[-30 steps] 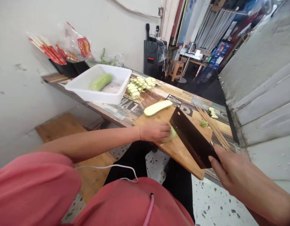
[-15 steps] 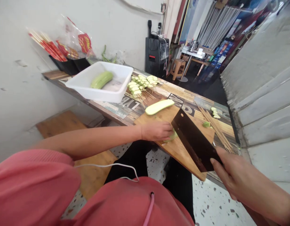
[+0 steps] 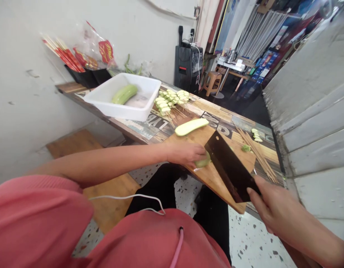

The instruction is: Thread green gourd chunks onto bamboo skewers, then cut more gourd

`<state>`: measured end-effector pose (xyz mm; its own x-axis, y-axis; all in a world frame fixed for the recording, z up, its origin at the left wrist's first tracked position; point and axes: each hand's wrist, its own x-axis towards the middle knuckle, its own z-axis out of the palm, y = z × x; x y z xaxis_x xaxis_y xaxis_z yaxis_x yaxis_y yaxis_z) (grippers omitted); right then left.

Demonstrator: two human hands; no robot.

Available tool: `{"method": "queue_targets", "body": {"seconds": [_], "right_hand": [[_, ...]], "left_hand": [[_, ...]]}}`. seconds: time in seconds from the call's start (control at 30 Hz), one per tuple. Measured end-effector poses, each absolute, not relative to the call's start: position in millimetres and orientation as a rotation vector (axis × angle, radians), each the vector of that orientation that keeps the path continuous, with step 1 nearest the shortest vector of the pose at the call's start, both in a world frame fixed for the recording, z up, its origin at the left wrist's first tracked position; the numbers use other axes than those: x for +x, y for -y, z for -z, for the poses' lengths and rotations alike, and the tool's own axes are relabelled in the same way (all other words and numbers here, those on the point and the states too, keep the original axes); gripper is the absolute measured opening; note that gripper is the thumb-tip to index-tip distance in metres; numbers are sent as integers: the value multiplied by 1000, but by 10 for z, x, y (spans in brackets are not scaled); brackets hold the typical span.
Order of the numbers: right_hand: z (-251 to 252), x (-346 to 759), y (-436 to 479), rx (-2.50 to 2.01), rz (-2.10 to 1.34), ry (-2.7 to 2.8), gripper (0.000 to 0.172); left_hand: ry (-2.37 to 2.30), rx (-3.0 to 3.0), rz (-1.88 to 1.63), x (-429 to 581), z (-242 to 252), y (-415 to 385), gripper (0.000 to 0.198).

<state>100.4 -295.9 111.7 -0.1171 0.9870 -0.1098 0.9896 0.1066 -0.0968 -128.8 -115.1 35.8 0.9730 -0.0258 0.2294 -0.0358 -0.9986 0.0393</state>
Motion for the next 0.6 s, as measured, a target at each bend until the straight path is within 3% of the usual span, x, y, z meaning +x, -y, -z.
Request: {"method": "queue_targets", "body": {"seconds": [0.17, 0.6], "right_hand": [[-1239, 1031, 3019, 2068, 134, -2407, 17], [-1152, 968, 3067, 2056, 200, -2356, 19]], "left_hand": [[-5, 3005, -255, -1271, -431, 1157, 23], [23, 3030, -383, -1262, -391, 1160, 19]]}}
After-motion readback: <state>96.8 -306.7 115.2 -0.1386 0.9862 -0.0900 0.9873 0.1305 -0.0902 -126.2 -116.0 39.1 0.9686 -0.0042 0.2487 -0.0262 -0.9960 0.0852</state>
